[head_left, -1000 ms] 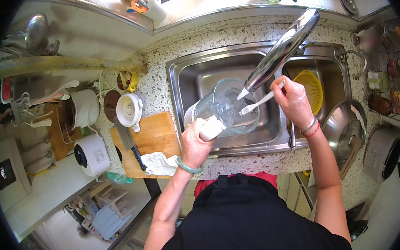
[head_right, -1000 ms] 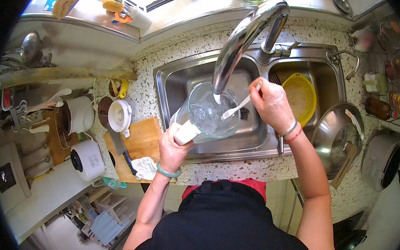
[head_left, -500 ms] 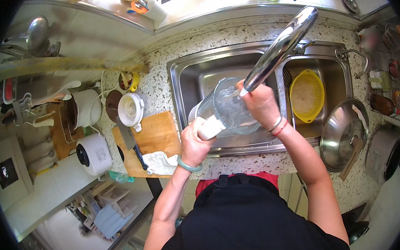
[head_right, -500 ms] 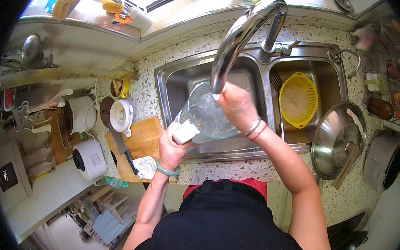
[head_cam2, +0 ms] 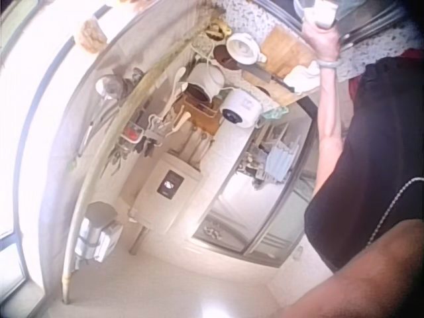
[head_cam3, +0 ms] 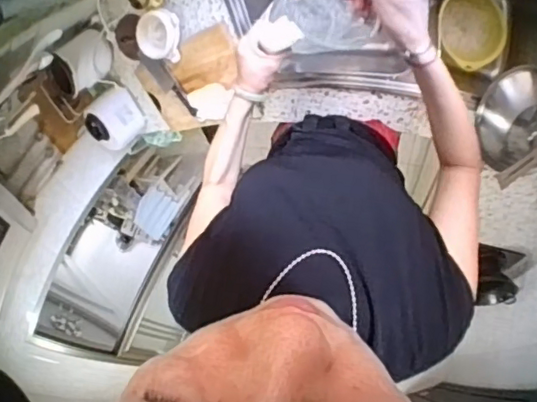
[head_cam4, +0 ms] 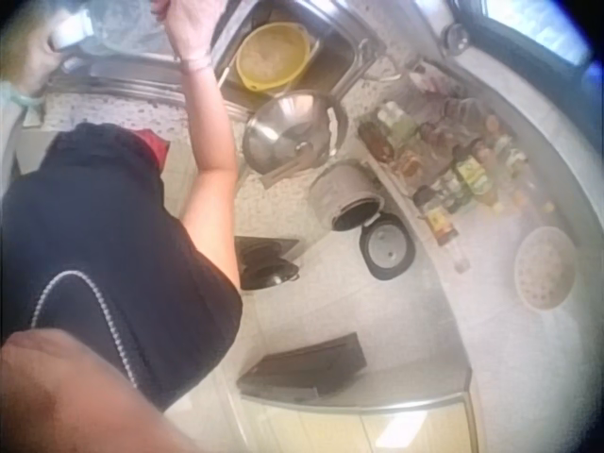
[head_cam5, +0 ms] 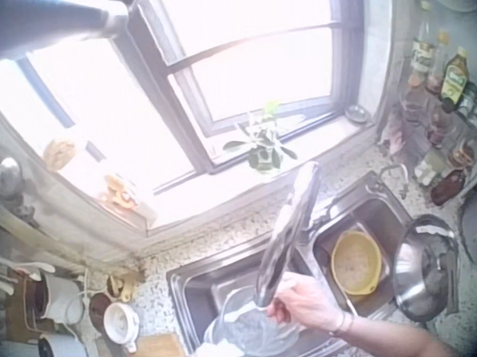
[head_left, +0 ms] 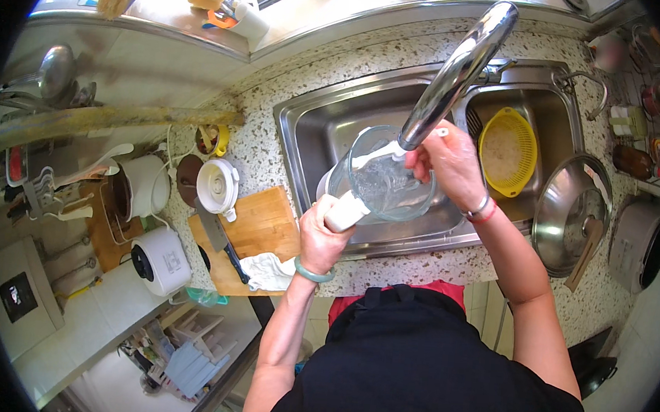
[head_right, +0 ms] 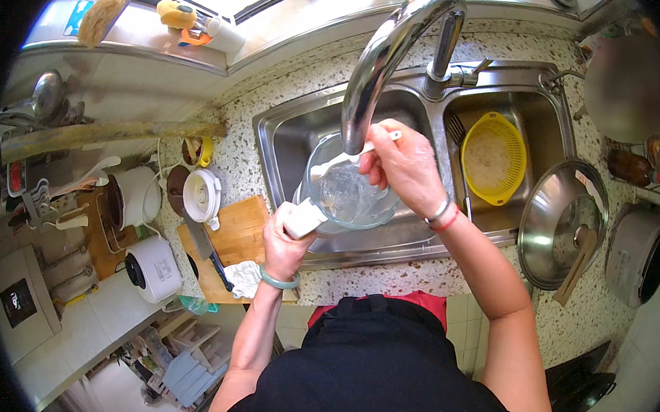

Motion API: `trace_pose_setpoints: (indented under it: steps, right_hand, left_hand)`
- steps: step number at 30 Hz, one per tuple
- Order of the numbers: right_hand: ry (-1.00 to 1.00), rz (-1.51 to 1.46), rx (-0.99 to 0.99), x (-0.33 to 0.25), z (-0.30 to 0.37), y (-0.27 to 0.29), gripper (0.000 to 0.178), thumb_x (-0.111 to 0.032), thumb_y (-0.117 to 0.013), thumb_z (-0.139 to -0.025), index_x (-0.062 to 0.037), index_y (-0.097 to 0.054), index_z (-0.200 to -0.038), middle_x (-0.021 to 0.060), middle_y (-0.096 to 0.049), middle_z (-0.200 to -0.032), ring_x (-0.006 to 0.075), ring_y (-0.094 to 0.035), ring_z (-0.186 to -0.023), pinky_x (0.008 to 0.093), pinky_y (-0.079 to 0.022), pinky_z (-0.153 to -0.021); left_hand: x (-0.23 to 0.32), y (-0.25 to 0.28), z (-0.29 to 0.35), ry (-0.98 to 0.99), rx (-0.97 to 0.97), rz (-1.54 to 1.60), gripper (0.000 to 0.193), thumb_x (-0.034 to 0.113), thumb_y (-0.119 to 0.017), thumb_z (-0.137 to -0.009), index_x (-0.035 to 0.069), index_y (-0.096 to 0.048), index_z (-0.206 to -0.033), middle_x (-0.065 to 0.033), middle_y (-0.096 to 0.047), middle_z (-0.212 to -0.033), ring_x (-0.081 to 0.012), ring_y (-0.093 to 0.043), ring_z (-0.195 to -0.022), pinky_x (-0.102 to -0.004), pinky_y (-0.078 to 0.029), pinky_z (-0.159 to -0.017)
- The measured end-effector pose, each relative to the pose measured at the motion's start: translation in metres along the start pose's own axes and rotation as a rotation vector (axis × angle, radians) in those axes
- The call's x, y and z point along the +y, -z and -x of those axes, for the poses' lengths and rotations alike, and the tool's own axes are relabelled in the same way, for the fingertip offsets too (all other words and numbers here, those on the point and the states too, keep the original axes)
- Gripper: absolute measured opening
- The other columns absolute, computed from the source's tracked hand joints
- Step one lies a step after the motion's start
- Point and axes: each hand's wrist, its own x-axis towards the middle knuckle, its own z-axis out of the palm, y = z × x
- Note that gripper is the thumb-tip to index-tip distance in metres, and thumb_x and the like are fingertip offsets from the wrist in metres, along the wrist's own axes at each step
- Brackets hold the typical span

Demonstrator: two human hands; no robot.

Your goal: The person washes a wok under running water, then carries a bowl of corn and eggs to a dining table. They return to the kitchen and thoroughly clean a blender jar and its lid using a brush and running water.

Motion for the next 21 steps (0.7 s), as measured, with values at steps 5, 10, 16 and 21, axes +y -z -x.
trace_pose_setpoints:
  steps: [5,10,16,21]
  right_hand:
    - [-0.063,-0.06,-0.114,0.024,0.008,-0.013,0.029,-0.026,-0.041,-0.103,-0.0031,-0.057,-0.095,0.0065,-0.063,-0.07,0.0091,-0.057,-0.054,0.0219,-0.044,-0.047]
    - [-0.229,-0.188,-0.173,0.061,-0.014,-0.018,0.028,-0.026,-0.044,-0.101,-0.0009,-0.057,-0.099,0.0105,-0.066,-0.075,0.0128,-0.061,-0.059,0.0252,-0.049,-0.053]
    - [-0.048,-0.345,0.062,0.018,0.002,0.031,0.029,-0.026,-0.046,-0.099,0.0004,-0.058,-0.101,0.0136,-0.066,-0.078,0.0154,-0.062,-0.061,0.0259,-0.05,-0.054]
    - [-0.106,-0.12,-0.008,0.015,-0.021,-0.003,0.029,-0.023,-0.045,-0.098,0.0029,-0.058,-0.1,0.0133,-0.067,-0.076,0.0148,-0.063,-0.06,0.0268,-0.051,-0.051]
  left_hand:
    - [0.02,-0.008,-0.002,-0.144,0.012,-0.141,0.025,0.0,-0.074,-0.063,0.004,-0.058,-0.081,-0.0135,-0.062,-0.077,-0.0321,-0.062,-0.072,-0.0371,-0.048,-0.068]
    - [0.015,-0.012,-0.005,-0.375,-0.018,-0.258,0.024,0.002,-0.075,-0.064,0.004,-0.061,-0.083,-0.0128,-0.063,-0.08,-0.0286,-0.061,-0.074,-0.0345,-0.048,-0.069]
    - [0.005,-0.007,-0.002,-0.061,0.038,-0.063,0.021,0.001,-0.071,-0.065,0.004,-0.057,-0.081,-0.0129,-0.061,-0.073,-0.0295,-0.061,-0.068,-0.0357,-0.048,-0.064]
    - [0.007,-0.013,-0.008,0.029,0.053,0.061,0.022,0.001,-0.072,-0.064,0.004,-0.055,-0.078,-0.0116,-0.058,-0.069,-0.0255,-0.058,-0.062,-0.0329,-0.047,-0.061]
